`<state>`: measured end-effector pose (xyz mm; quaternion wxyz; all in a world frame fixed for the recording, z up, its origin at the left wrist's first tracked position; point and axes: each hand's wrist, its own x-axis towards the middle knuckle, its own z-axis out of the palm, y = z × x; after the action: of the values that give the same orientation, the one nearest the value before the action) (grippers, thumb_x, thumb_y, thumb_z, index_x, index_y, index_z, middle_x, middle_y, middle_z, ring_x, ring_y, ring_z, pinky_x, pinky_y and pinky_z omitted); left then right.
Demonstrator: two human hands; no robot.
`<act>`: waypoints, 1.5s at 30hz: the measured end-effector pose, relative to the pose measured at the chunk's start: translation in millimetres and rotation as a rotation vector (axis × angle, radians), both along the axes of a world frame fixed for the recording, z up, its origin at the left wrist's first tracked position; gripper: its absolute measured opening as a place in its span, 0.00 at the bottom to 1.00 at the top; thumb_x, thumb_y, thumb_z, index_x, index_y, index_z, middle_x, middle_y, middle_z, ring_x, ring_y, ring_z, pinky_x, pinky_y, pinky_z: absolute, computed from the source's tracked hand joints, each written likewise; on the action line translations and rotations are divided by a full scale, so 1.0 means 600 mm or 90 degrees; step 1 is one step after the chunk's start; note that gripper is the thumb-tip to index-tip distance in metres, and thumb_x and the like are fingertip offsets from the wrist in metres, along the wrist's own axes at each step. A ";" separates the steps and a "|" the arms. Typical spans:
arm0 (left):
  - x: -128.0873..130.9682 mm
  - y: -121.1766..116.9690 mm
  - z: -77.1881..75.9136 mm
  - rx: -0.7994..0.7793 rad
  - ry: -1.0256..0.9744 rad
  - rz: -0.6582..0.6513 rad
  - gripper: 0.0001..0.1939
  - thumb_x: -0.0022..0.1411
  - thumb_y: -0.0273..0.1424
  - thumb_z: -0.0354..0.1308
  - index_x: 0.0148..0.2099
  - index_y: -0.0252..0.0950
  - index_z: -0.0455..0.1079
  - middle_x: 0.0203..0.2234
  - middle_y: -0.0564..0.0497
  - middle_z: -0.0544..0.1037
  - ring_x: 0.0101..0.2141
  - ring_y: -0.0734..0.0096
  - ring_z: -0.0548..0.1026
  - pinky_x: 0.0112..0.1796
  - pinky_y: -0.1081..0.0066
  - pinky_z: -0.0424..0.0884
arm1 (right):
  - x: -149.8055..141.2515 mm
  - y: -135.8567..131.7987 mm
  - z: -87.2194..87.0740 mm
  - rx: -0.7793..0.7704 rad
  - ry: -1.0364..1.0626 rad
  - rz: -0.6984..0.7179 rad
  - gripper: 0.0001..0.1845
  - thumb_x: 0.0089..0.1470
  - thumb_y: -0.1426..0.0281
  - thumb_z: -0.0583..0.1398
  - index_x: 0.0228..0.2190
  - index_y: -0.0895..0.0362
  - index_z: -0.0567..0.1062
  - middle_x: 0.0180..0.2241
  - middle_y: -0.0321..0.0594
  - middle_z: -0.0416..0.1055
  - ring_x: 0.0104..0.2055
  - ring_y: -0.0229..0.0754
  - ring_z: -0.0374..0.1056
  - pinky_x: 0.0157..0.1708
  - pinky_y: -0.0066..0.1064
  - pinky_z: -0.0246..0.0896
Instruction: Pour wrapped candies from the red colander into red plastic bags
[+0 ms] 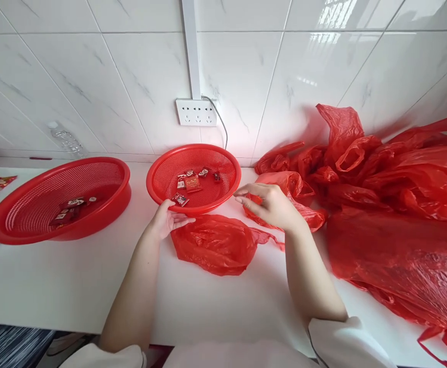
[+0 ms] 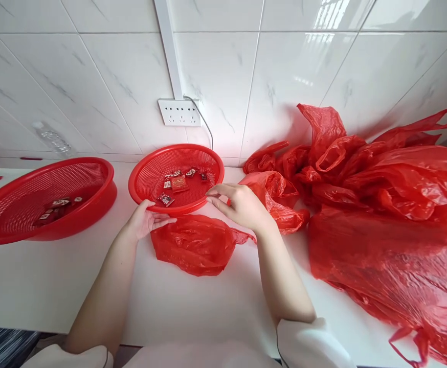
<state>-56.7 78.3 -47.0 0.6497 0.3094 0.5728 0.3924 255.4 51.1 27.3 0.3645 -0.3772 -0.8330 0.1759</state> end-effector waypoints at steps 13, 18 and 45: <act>-0.011 -0.042 -0.006 0.169 0.089 -0.004 0.14 0.58 0.35 0.52 0.42 0.30 0.67 0.22 0.47 0.77 0.19 0.66 0.76 0.17 0.74 0.71 | 0.003 0.024 -0.029 -0.038 -0.046 -0.007 0.11 0.62 0.65 0.55 0.39 0.55 0.76 0.39 0.40 0.77 0.39 0.42 0.73 0.42 0.34 0.66; 0.037 -0.051 -0.022 0.245 0.083 0.039 0.19 0.56 0.35 0.57 0.50 0.37 0.63 0.35 0.51 0.77 0.27 0.65 0.78 0.23 0.65 0.78 | 0.000 0.041 -0.048 -0.003 -0.063 -0.080 0.11 0.63 0.67 0.54 0.43 0.55 0.74 0.43 0.44 0.74 0.43 0.45 0.71 0.46 0.38 0.66; 0.068 -0.050 -0.057 0.356 0.094 0.082 0.18 0.57 0.38 0.57 0.48 0.37 0.63 0.40 0.47 0.75 0.37 0.60 0.78 0.30 0.64 0.80 | -0.079 0.066 -0.141 -0.104 -0.184 0.098 0.30 0.60 0.54 0.56 0.59 0.55 0.63 0.54 0.49 0.68 0.56 0.49 0.65 0.57 0.44 0.57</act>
<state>-15.8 48.4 -81.0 0.4695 0.4669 0.5070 0.5519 207.9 90.4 -57.3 0.1948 -0.3617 -0.8862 0.2143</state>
